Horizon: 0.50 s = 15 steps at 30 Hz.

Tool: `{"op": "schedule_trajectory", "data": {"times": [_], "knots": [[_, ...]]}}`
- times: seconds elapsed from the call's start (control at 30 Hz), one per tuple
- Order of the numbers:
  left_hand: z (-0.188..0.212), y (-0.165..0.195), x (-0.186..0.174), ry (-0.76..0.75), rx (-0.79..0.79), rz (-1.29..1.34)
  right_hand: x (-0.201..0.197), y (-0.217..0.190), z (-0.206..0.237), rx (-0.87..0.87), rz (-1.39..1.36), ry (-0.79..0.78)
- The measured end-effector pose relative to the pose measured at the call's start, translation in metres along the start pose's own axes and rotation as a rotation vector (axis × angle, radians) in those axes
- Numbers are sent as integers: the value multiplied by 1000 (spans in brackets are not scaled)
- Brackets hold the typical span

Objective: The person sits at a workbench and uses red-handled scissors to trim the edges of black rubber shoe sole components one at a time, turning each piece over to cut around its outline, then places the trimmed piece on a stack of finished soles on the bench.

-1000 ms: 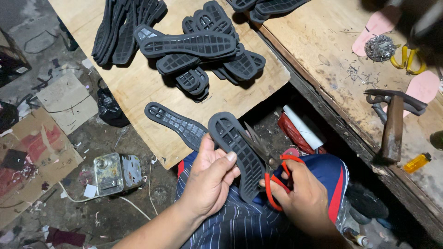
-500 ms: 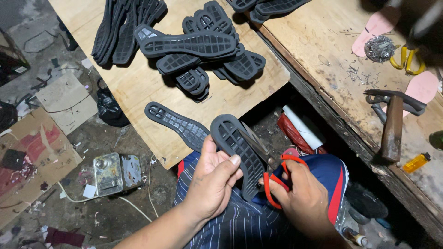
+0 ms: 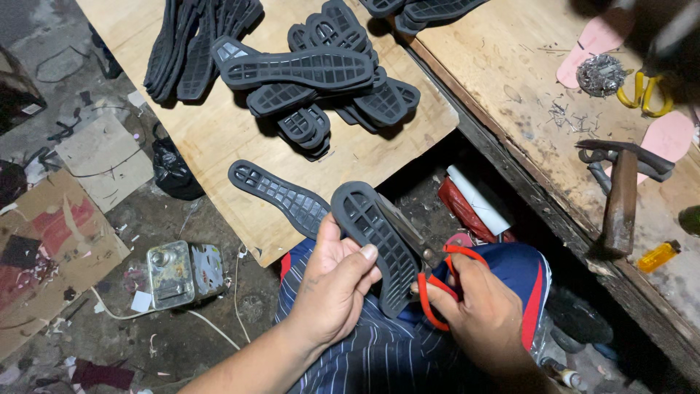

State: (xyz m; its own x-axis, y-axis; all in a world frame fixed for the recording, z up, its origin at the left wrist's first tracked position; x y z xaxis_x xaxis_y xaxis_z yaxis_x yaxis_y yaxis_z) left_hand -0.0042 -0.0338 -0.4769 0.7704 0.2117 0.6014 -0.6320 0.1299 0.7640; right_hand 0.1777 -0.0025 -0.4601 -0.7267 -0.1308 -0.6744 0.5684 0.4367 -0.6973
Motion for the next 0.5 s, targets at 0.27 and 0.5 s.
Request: {"op": "schedule_trajectory", "data": {"times": [0.27,0.5], "knots": [[0,-7,-5,-4,7,-16,1,2,2,5,-44,5],[-1,-11,-6,-10,11,-37,-2,-2,-3,22,1,19]]}}
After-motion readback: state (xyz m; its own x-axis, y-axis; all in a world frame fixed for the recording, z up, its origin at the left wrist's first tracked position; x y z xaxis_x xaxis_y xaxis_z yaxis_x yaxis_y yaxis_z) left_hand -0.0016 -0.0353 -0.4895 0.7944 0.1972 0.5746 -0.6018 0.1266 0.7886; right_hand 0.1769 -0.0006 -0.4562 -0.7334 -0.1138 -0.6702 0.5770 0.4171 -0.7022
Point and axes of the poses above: each hand's wrist, its own z-axis away from the middle knuckle, its own x-axis out of the palm, y = z × x, the point moved 7 cm from there along -z, towards the middle knuckle, and after that the axes turned 12 degrees about -z, right-handed, at the moved point
